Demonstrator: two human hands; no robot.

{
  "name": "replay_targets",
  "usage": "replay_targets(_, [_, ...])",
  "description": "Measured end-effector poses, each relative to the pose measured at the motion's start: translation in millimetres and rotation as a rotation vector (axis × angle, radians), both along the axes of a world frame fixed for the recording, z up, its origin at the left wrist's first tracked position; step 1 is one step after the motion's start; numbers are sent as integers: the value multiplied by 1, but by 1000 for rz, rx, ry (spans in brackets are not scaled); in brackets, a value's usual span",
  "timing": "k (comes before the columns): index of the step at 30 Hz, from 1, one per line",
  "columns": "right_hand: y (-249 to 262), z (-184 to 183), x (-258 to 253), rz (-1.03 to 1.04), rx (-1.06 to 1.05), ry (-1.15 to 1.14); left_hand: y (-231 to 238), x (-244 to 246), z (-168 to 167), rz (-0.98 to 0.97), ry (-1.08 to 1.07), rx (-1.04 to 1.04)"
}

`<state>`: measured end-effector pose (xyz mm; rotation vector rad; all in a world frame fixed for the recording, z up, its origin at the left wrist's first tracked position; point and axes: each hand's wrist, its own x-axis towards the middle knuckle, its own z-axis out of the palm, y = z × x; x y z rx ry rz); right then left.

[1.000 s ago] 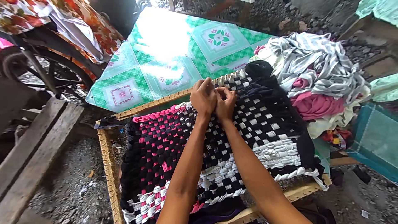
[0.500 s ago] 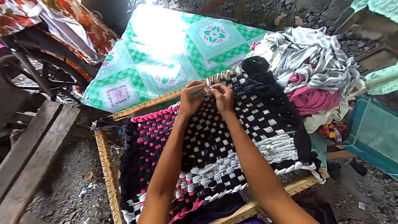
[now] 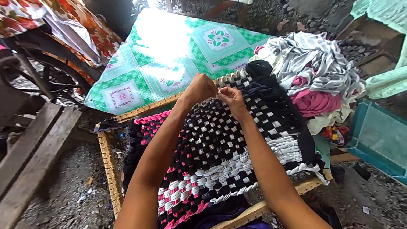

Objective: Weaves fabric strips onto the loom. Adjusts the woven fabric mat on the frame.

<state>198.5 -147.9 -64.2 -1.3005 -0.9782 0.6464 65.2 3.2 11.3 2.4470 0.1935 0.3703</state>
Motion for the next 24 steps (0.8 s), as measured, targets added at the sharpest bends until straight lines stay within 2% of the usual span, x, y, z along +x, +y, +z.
replay_targets(5, [1,-14,-6,-164,66,-114,-4,8,-4,33,78,-73])
replay_targets(12, [1,-11,-24,-379,-84,-429,2,7,-17,22,13,45])
replay_targets(16, [3,-11,-27,-350,-123,-531,2,5,-22,40,-41,61])
replay_targets(20, [1,-10,-27,-307,-144,-517,-10,6,-26,21,-36,173])
replay_targets(24, [-2,-13,-24,-273,-73,-420,-13,8,-30,43,-2,193])
